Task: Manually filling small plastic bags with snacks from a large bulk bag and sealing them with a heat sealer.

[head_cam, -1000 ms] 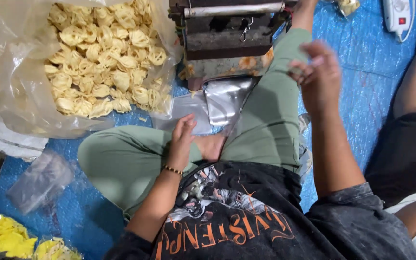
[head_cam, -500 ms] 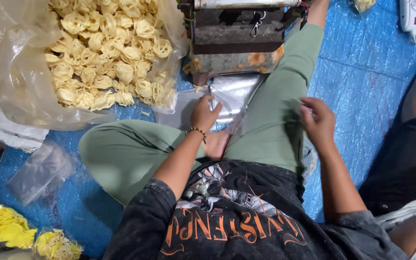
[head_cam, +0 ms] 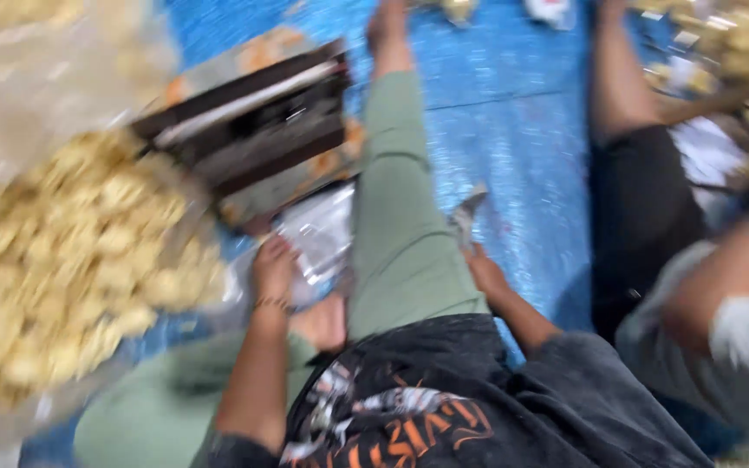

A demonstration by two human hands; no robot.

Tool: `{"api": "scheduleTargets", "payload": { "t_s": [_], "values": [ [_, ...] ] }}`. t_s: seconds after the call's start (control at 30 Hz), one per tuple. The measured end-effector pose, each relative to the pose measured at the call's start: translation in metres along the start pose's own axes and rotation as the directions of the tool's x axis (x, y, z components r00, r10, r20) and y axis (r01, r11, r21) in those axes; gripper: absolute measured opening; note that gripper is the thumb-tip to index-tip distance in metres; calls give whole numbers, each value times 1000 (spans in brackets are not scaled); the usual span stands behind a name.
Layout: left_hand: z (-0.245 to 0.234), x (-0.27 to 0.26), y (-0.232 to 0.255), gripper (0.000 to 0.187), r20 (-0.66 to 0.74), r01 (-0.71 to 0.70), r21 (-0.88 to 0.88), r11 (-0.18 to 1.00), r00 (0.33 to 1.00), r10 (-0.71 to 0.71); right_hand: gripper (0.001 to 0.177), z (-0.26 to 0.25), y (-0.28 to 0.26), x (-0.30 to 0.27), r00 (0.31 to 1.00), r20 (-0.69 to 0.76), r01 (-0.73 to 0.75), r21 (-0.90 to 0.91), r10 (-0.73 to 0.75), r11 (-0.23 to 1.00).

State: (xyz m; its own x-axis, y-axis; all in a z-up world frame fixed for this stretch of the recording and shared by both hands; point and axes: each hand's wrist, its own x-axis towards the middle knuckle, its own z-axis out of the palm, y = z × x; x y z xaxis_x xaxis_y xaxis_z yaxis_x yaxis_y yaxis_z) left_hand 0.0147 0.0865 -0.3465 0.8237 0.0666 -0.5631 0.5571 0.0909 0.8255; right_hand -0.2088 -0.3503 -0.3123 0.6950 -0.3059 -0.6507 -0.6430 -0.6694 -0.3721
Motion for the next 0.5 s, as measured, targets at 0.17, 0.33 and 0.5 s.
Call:
{"api": "scheduleTargets", "payload": {
  "t_s": [0.17,0.33,0.5],
  "values": [
    [23,-53,75,64,65,188,14,982,980,-189,63,-34,-52,5,993,26,-120,160,117,980],
    [12,-90,114,50,234,297,-127,946,936,-263,48,-28,-51,18,995,-28,95,-103,-99,990],
    [-36,-120,131,41,355,144,-314,938,935,-25,36,-28,-40,42,985,7,171,-246,-174,954]
  ]
}}
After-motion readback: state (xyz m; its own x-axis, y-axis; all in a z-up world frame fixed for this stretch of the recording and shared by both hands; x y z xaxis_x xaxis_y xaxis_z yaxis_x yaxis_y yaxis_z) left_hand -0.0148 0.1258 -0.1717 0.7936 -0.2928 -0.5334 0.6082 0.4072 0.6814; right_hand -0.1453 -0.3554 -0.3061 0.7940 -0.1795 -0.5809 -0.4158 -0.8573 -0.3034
